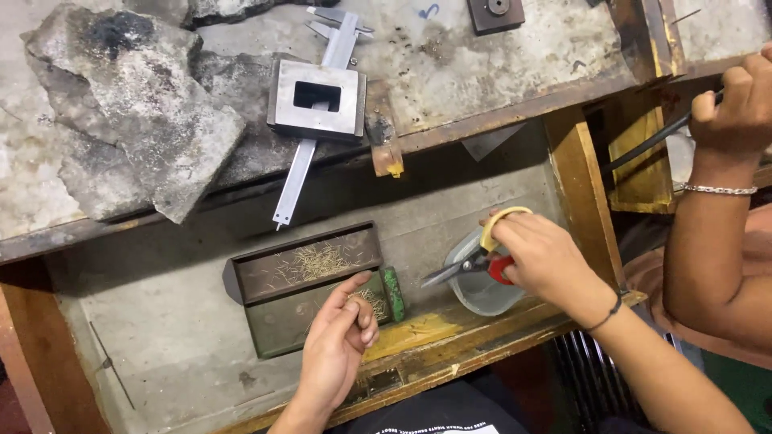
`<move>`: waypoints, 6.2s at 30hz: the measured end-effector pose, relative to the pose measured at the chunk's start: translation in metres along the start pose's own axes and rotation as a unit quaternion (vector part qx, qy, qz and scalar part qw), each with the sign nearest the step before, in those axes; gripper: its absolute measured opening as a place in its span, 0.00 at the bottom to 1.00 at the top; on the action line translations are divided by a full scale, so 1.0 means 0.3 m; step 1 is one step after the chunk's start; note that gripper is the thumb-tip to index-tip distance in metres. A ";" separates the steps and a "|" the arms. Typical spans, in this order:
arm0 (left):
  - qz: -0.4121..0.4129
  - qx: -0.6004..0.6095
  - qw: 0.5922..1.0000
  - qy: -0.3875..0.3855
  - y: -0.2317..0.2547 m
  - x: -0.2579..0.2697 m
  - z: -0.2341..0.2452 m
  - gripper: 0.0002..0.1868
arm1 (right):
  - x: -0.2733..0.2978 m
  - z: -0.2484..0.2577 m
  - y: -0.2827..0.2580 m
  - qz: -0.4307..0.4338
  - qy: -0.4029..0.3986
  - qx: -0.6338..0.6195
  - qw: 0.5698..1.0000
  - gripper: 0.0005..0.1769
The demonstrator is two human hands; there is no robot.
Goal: Measuring thin metal wire with a caliper and cutting it into small pieces using scissors.
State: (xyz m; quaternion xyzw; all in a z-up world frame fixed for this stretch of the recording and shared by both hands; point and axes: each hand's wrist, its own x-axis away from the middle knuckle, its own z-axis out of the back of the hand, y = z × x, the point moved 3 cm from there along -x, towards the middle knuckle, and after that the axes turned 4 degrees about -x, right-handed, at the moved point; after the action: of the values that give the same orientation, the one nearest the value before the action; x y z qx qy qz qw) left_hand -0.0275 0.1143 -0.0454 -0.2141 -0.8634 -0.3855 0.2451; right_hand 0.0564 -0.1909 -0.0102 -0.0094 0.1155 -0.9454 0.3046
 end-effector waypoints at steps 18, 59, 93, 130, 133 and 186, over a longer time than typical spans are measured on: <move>-0.046 -0.119 0.991 -0.040 0.096 0.016 0.054 0.36 | 0.003 0.075 -0.025 -0.218 -0.075 -0.105 0.967 0.21; -0.079 -0.043 0.988 -0.127 0.131 0.031 0.016 0.33 | -0.345 -0.041 -0.559 0.146 0.019 -0.314 0.938 0.23; -0.056 0.052 0.991 -0.111 0.097 0.007 0.054 0.41 | -0.342 -0.024 -0.526 0.129 0.084 -0.382 0.911 0.14; -0.150 0.073 0.986 -0.031 0.078 -0.004 0.063 0.38 | -0.327 -0.077 -0.612 0.079 0.156 -0.240 0.955 0.09; -0.102 0.076 0.991 -0.036 0.047 -0.018 0.068 0.40 | -0.344 -0.053 -0.576 0.098 0.158 -0.273 0.944 0.11; -0.031 0.020 0.978 -0.205 0.118 0.034 0.046 0.44 | -0.324 -0.058 -0.519 0.170 0.093 -0.347 0.918 0.19</move>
State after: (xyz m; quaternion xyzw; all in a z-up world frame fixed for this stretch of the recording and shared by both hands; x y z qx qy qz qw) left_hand -0.0194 0.1483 -0.0275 -0.2564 -0.9090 -0.3238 0.0551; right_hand 0.0448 -0.0084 0.0130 -0.0063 0.4642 -0.7765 0.4260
